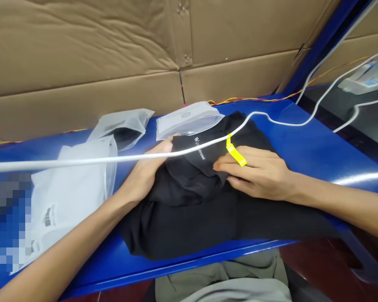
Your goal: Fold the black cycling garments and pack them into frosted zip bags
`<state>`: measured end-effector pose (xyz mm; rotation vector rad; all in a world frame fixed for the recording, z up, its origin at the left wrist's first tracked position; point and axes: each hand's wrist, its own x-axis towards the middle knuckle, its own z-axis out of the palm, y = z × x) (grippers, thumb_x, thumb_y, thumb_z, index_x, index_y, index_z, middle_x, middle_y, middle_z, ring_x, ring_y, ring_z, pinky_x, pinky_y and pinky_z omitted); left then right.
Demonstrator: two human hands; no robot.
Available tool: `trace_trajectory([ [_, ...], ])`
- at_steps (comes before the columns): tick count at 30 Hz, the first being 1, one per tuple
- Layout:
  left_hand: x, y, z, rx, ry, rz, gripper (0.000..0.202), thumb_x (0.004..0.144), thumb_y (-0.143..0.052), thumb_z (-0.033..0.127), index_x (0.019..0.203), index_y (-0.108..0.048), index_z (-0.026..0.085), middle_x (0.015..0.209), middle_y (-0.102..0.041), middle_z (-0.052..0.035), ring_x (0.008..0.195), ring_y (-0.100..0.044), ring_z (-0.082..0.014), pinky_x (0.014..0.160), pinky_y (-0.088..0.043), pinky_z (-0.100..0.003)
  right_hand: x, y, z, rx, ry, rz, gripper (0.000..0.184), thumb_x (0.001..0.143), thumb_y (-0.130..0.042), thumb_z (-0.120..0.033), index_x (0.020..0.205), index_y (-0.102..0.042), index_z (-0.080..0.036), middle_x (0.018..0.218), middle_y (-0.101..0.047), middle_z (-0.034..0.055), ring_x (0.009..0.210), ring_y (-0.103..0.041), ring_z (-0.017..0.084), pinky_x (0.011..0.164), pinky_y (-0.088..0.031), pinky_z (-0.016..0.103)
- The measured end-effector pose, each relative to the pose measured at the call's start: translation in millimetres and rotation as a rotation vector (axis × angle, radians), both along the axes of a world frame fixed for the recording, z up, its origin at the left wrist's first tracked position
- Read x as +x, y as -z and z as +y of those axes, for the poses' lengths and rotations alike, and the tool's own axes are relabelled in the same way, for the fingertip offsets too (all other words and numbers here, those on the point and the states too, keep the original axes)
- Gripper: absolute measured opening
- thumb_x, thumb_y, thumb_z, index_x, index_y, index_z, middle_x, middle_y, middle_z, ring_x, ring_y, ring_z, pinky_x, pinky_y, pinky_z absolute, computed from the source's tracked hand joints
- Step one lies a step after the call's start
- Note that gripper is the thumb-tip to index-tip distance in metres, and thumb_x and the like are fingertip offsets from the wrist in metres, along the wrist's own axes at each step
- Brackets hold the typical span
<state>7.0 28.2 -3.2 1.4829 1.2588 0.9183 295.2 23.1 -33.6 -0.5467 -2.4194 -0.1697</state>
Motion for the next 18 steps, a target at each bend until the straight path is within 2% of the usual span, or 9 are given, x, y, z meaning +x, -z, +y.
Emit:
trace_trajectory([
  [3, 2.1, -0.8, 1.7, -0.143, -0.039, -0.138, 0.049, 0.095, -0.066, 0.065, 0.127, -0.080, 0.030, 0.142, -0.074, 0.0004, 0.146, -0.057, -0.0347, 0.131, -0.038, -0.048, -1.3, 0.3, -1.9, -0.080, 0.138, 0.029, 0.030, 0.096, -0.056, -0.013, 0.120, -0.070, -0.026, 0.109, -0.082, 0.0047, 0.092, -0.077, 0.023, 0.078, -0.063, 0.036],
  [5, 2.9, -1.5, 2.8, -0.194, -0.076, -0.179, 0.051, 0.092, -0.068, 0.067, 0.123, -0.082, 0.029, 0.141, -0.075, -0.0014, 0.144, -0.059, -0.0366, 0.128, -0.042, -0.050, -2.1, -0.1, -2.2, -0.136, 0.202, 0.061, 0.045, 0.092, -0.055, -0.011, 0.132, -0.067, -0.028, 0.114, -0.081, 0.0036, 0.097, -0.077, 0.023, 0.080, -0.065, 0.035],
  [7, 2.4, -2.0, 3.1, -0.209, -0.095, -0.174, 0.053, 0.085, -0.078, 0.063, 0.125, -0.081, 0.029, 0.144, -0.073, -0.0034, 0.143, -0.060, -0.0382, 0.127, -0.043, -0.052, -1.8, -0.8, -1.5, -0.155, 0.238, 0.071, 0.062, 0.089, -0.053, -0.007, 0.145, -0.061, -0.031, 0.126, -0.077, 0.0037, 0.105, -0.076, 0.023, 0.082, -0.064, 0.034],
  [9, 0.5, -2.3, 2.6, -0.207, -0.093, -0.130, 0.062, 0.076, -0.090, 0.054, 0.132, -0.078, 0.029, 0.148, -0.070, -0.0052, 0.144, -0.059, -0.0389, 0.127, -0.043, -0.052, -0.6, -1.6, -0.2, -0.145, 0.257, 0.058, 0.070, 0.088, -0.050, -0.003, 0.150, -0.059, -0.035, 0.138, -0.070, 0.0049, 0.110, -0.075, 0.023, 0.079, -0.063, 0.032],
  [12, -3.1, -3.2, 2.0, -0.138, -0.050, -0.025, 0.070, 0.073, -0.094, 0.044, 0.139, -0.074, 0.030, 0.155, -0.064, -0.0058, 0.148, -0.055, -0.0383, 0.127, -0.042, -0.051, 1.7, -3.5, 2.2, -0.165, 0.271, 0.124, 0.059, 0.087, -0.049, -0.002, 0.133, -0.071, -0.031, 0.138, -0.069, 0.0075, 0.109, -0.074, 0.023, 0.075, -0.060, 0.031],
  [15, -4.5, -6.2, 2.1, -0.062, -0.013, 0.047, 0.063, 0.078, -0.086, 0.038, 0.139, -0.073, 0.032, 0.157, -0.062, -0.0020, 0.149, -0.054, -0.0361, 0.130, -0.038, -0.049, 5.1, -6.4, 6.3, -0.237, 0.302, 0.267, 0.042, 0.079, -0.051, -0.004, 0.107, -0.076, -0.024, 0.114, -0.076, 0.0071, 0.099, -0.074, 0.025, 0.076, -0.059, 0.034],
  [18, -2.3, -11.6, 1.8, -0.052, -0.036, 0.081, 0.061, 0.076, -0.079, 0.028, 0.136, -0.075, 0.034, 0.152, -0.066, 0.0011, 0.144, -0.059, -0.0354, 0.125, -0.046, -0.047, 11.2, -7.7, 14.3, -0.384, 0.420, 0.340, 0.026, 0.075, -0.055, -0.008, 0.090, -0.070, -0.024, 0.088, -0.075, 0.0040, 0.078, -0.071, 0.025, 0.068, -0.058, 0.038],
])
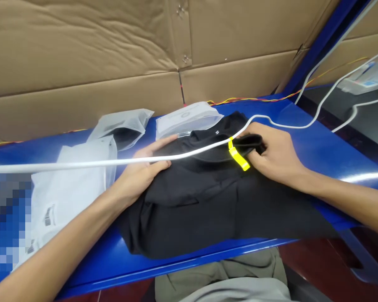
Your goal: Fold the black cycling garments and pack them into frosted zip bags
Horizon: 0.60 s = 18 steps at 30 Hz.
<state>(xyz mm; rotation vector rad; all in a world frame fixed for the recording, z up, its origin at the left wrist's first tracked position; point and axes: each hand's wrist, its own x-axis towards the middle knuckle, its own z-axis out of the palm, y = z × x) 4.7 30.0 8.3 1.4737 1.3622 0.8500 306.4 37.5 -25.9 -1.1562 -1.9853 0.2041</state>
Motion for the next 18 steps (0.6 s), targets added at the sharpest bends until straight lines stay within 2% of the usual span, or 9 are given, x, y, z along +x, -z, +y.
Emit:
trace_trajectory([
  [3, 1.7, -5.9, 0.5, -0.034, -0.073, 0.009, 0.058, 0.072, -0.074, 0.023, 0.128, -0.079, 0.035, 0.142, -0.073, 0.0028, 0.133, -0.067, -0.0352, 0.114, -0.057, -0.044, 7.7, 2.7, 11.1, -0.237, 0.107, 0.090, 0.009, 0.075, -0.063, -0.016, 0.074, -0.062, -0.024, 0.070, -0.069, 0.0027, 0.065, -0.067, 0.027, 0.055, -0.054, 0.039],
  [6, -2.7, -9.4, 5.3, 0.001, -0.121, 0.106, 0.057, 0.068, -0.067, 0.025, 0.123, -0.081, 0.033, 0.135, -0.076, 0.0045, 0.129, -0.068, -0.0357, 0.116, -0.054, -0.045, 14.8, 5.5, 20.5, -0.427, 0.142, 0.241, 0.007, 0.073, -0.064, -0.018, 0.075, -0.062, -0.024, 0.074, -0.071, 0.0046, 0.069, -0.072, 0.030, 0.053, -0.057, 0.040],
  [7, -5.5, -9.9, 8.0, 0.016, -0.125, 0.146, 0.059, 0.066, -0.065, 0.026, 0.122, -0.081, 0.032, 0.134, -0.076, 0.0041, 0.129, -0.067, -0.0368, 0.119, -0.052, -0.047, 16.5, 5.3, 22.4, -0.467, 0.138, 0.297, 0.012, 0.072, -0.064, -0.018, 0.082, -0.065, -0.024, 0.079, -0.073, 0.0046, 0.073, -0.073, 0.030, 0.055, -0.059, 0.040],
  [10, -14.6, -9.9, 16.2, 0.050, -0.100, 0.237, 0.062, 0.060, -0.061, 0.029, 0.118, -0.081, 0.027, 0.131, -0.077, 0.0007, 0.128, -0.065, -0.0410, 0.124, -0.044, -0.055, 19.3, 1.2, 24.0, -0.538, 0.105, 0.436, 0.050, 0.070, -0.065, -0.019, 0.119, -0.064, -0.027, 0.085, -0.074, 0.0011, 0.078, -0.075, 0.029, 0.060, -0.064, 0.040],
  [12, -18.4, -9.5, 19.4, 0.086, -0.087, 0.285, 0.059, 0.059, -0.059, 0.030, 0.114, -0.081, 0.025, 0.126, -0.078, -0.0013, 0.129, -0.063, -0.0432, 0.126, -0.040, -0.060, 18.8, -2.2, 22.7, -0.592, 0.058, 0.517, 0.058, 0.077, -0.067, -0.027, 0.134, -0.057, -0.030, 0.091, -0.076, 0.0004, 0.085, -0.078, 0.030, 0.062, -0.066, 0.041],
  [13, -19.5, -9.5, 19.9, 0.111, -0.085, 0.313, 0.058, 0.059, -0.059, 0.030, 0.112, -0.081, 0.026, 0.124, -0.078, -0.0016, 0.129, -0.062, -0.0439, 0.127, -0.038, -0.060, 18.1, -3.1, 22.1, -0.621, 0.034, 0.551, 0.054, 0.081, -0.069, -0.033, 0.134, -0.058, -0.031, 0.097, -0.078, 0.0013, 0.091, -0.079, 0.030, 0.066, -0.068, 0.043],
  [15, -20.5, -10.2, 19.1, 0.181, -0.069, 0.368, 0.056, 0.060, -0.059, 0.030, 0.112, -0.080, 0.026, 0.125, -0.078, -0.0015, 0.132, -0.060, -0.0440, 0.128, -0.036, -0.060, 17.2, -2.8, 21.9, -0.650, 0.021, 0.586, 0.043, 0.084, -0.076, -0.046, 0.122, -0.064, -0.029, 0.111, -0.080, 0.0042, 0.101, -0.079, 0.031, 0.077, -0.070, 0.046],
  [17, -21.7, -12.1, 17.4, 0.242, -0.039, 0.388, 0.057, 0.063, -0.062, 0.028, 0.118, -0.079, 0.027, 0.132, -0.075, -0.0012, 0.134, -0.060, -0.0412, 0.127, -0.039, -0.055, 18.8, 0.0, 24.1, -0.633, 0.060, 0.562, 0.038, 0.081, -0.082, -0.049, 0.107, -0.068, -0.026, 0.111, -0.081, 0.0066, 0.100, -0.080, 0.032, 0.083, -0.070, 0.048],
  [18, -22.8, -13.3, 16.8, 0.241, -0.030, 0.361, 0.059, 0.066, -0.065, 0.028, 0.123, -0.077, 0.027, 0.135, -0.074, -0.0008, 0.132, -0.062, -0.0387, 0.123, -0.045, -0.050, 20.8, 1.5, 26.0, -0.617, 0.084, 0.536, 0.035, 0.079, -0.084, -0.047, 0.102, -0.069, -0.025, 0.108, -0.081, 0.0076, 0.098, -0.080, 0.033, 0.083, -0.070, 0.049],
])
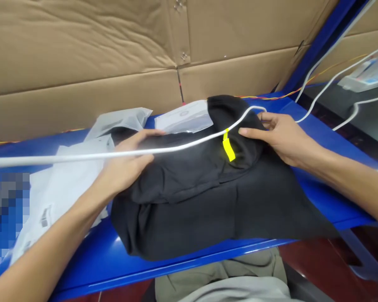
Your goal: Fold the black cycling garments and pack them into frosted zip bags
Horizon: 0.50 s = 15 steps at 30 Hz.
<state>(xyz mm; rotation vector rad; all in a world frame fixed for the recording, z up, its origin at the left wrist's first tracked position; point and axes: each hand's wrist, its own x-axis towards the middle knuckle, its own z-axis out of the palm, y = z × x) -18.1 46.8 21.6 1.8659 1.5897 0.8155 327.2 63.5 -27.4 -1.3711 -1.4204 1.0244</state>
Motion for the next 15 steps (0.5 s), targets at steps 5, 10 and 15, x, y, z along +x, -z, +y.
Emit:
trace_trajectory([
  [5, -9.9, 0.7, 7.5, -0.194, -0.091, -0.243, 0.082, 0.073, -0.086, 0.042, 0.151, -0.060, 0.037, 0.117, -0.080, 0.0013, 0.097, -0.077, -0.0255, 0.076, -0.064, -0.028, 15.0, -0.4, 7.9, 0.122, 0.046, -0.264, 0.049, 0.068, -0.082, -0.024, 0.114, -0.065, -0.022, 0.107, -0.078, 0.0095, 0.101, -0.076, 0.037, 0.087, -0.066, 0.054],
  [10, -17.7, 13.4, 18.7, -0.079, -0.127, -0.143, 0.068, 0.072, -0.088, 0.052, 0.134, -0.074, 0.026, 0.125, -0.080, -0.0056, 0.116, -0.075, -0.0327, 0.098, -0.063, -0.036, 18.9, -5.3, 6.6, 0.305, -0.022, -0.672, 0.072, 0.074, -0.072, -0.019, 0.144, -0.057, -0.015, 0.141, -0.067, 0.0186, 0.129, -0.065, 0.042, 0.107, -0.055, 0.057],
  [15, -16.7, 13.6, 11.1, 0.114, -0.062, 0.140, 0.054, 0.090, -0.072, 0.049, 0.140, -0.073, 0.029, 0.143, -0.073, 0.0011, 0.144, -0.058, -0.0374, 0.129, -0.037, -0.049, 21.9, -1.3, 9.2, 0.373, 0.057, -0.884, 0.044, 0.081, -0.066, -0.021, 0.125, -0.066, -0.016, 0.104, -0.076, 0.0187, 0.094, -0.073, 0.044, 0.085, -0.058, 0.060],
])
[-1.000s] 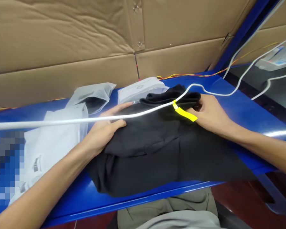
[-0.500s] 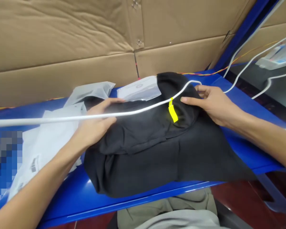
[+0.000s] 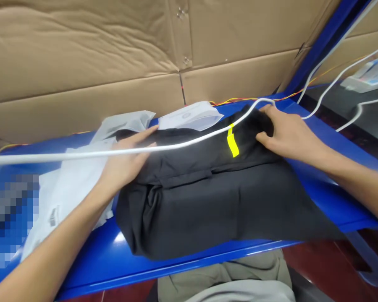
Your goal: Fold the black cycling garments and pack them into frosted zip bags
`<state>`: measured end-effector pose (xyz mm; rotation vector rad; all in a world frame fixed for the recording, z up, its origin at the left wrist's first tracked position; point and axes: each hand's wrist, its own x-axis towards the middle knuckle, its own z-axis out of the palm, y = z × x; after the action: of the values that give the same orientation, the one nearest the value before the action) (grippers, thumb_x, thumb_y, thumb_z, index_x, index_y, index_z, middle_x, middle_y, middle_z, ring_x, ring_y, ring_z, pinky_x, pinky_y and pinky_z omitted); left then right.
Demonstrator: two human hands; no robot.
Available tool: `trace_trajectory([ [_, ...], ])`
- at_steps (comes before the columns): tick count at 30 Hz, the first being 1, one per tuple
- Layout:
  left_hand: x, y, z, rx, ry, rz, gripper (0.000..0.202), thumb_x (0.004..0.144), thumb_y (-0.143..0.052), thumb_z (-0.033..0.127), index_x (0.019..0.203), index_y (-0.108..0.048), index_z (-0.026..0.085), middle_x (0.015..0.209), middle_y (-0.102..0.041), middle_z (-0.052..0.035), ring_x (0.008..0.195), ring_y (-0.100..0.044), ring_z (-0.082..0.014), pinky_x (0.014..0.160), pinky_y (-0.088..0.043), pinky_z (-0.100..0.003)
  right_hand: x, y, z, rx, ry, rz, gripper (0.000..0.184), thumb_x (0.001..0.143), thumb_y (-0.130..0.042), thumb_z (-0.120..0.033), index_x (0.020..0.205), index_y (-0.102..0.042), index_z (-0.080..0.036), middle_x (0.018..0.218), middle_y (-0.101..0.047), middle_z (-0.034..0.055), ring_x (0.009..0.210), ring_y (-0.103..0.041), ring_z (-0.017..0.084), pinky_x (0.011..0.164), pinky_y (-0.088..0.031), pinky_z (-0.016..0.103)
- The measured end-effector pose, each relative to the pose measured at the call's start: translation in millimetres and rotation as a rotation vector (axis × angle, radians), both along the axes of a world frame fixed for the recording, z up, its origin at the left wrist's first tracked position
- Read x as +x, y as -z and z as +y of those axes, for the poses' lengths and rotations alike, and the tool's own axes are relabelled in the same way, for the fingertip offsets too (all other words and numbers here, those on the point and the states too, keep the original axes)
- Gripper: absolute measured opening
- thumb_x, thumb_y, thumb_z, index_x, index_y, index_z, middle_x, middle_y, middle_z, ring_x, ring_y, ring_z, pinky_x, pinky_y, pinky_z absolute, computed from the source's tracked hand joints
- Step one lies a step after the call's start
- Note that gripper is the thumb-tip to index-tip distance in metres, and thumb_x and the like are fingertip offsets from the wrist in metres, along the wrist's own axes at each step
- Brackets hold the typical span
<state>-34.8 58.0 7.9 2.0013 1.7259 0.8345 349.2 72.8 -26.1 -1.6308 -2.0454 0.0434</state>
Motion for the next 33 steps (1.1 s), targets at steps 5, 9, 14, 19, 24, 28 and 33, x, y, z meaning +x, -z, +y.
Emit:
trace_trajectory([
  [5, 2.7, 3.9, -6.8, 0.135, 0.045, 0.117, 0.043, 0.099, -0.059, 0.044, 0.136, -0.076, 0.030, 0.135, -0.076, -0.0032, 0.134, -0.065, -0.0358, 0.125, -0.042, -0.046, 1.3, 3.1, 4.8, 0.093, -0.010, -0.103, 0.009, 0.083, -0.064, -0.023, 0.091, -0.063, -0.021, 0.087, -0.071, 0.0170, 0.085, -0.071, 0.040, 0.080, -0.058, 0.055],
  [9, 3.5, 7.8, -7.6, 0.170, 0.034, 0.110, 0.036, 0.101, -0.055, 0.047, 0.122, -0.081, 0.033, 0.152, -0.064, 0.0046, 0.143, -0.057, -0.0362, 0.131, -0.035, -0.048, 1.3, 8.3, 9.7, 0.138, -0.043, -0.051, 0.041, 0.088, -0.069, -0.042, 0.121, -0.064, -0.018, 0.119, -0.074, 0.0211, 0.110, -0.072, 0.045, 0.094, -0.059, 0.058],
  [14, 3.0, 6.5, -5.0, 0.203, 0.011, 0.090, 0.027, 0.089, -0.073, 0.052, 0.104, -0.079, 0.030, 0.133, -0.070, -0.0005, 0.143, -0.052, -0.0375, 0.133, -0.029, -0.049, 7.8, 17.2, 18.4, 0.126, -0.159, 0.169, 0.072, 0.087, -0.075, -0.040, 0.153, -0.052, -0.023, 0.121, -0.077, 0.0115, 0.112, -0.073, 0.040, 0.098, -0.060, 0.058],
  [19, 1.7, 7.9, 0.4, 0.264, 0.009, 0.089, 0.016, 0.089, -0.071, 0.043, 0.091, -0.070, 0.028, 0.117, -0.071, -0.0065, 0.128, -0.060, -0.0373, 0.122, -0.040, -0.051, 11.2, 14.5, 23.5, 0.172, -0.272, 0.151, 0.024, 0.083, -0.064, -0.021, 0.103, -0.076, -0.026, 0.102, -0.076, 0.0082, 0.100, -0.072, 0.033, 0.094, -0.061, 0.055],
  [24, 2.0, 6.0, 2.4, 0.205, 0.060, -0.231, 0.022, 0.081, -0.079, 0.043, 0.086, -0.064, 0.027, 0.101, -0.076, 0.0025, 0.107, -0.068, -0.0294, 0.111, -0.049, -0.047, 6.4, 7.8, 20.0, 0.113, -0.323, 0.327, 0.010, 0.085, -0.073, -0.030, 0.092, -0.065, -0.030, 0.116, -0.074, 0.0069, 0.118, -0.068, 0.034, 0.110, -0.054, 0.055],
  [28, 2.4, -2.9, 0.3, -0.025, 0.229, -0.557, 0.029, 0.070, -0.083, 0.042, 0.072, -0.061, 0.023, 0.098, -0.078, 0.0036, 0.099, -0.071, -0.0268, 0.100, -0.056, -0.047, 5.6, 5.1, 17.4, -0.013, -0.347, 0.562, 0.030, 0.081, -0.085, -0.045, 0.098, -0.066, -0.030, 0.097, -0.074, 0.0030, 0.093, -0.074, 0.029, 0.090, -0.062, 0.046],
  [33, -5.1, -15.0, -0.8, -0.196, 0.490, -0.572, 0.052, 0.062, -0.089, 0.058, 0.053, -0.055, 0.019, 0.104, -0.080, -0.0055, 0.098, -0.072, -0.0340, 0.092, -0.059, -0.057, 10.0, -5.0, 12.8, -0.034, -0.512, 0.565, 0.025, 0.081, -0.089, -0.045, 0.101, -0.082, -0.032, 0.100, -0.079, 0.0010, 0.091, -0.075, 0.026, 0.085, -0.061, 0.039],
])
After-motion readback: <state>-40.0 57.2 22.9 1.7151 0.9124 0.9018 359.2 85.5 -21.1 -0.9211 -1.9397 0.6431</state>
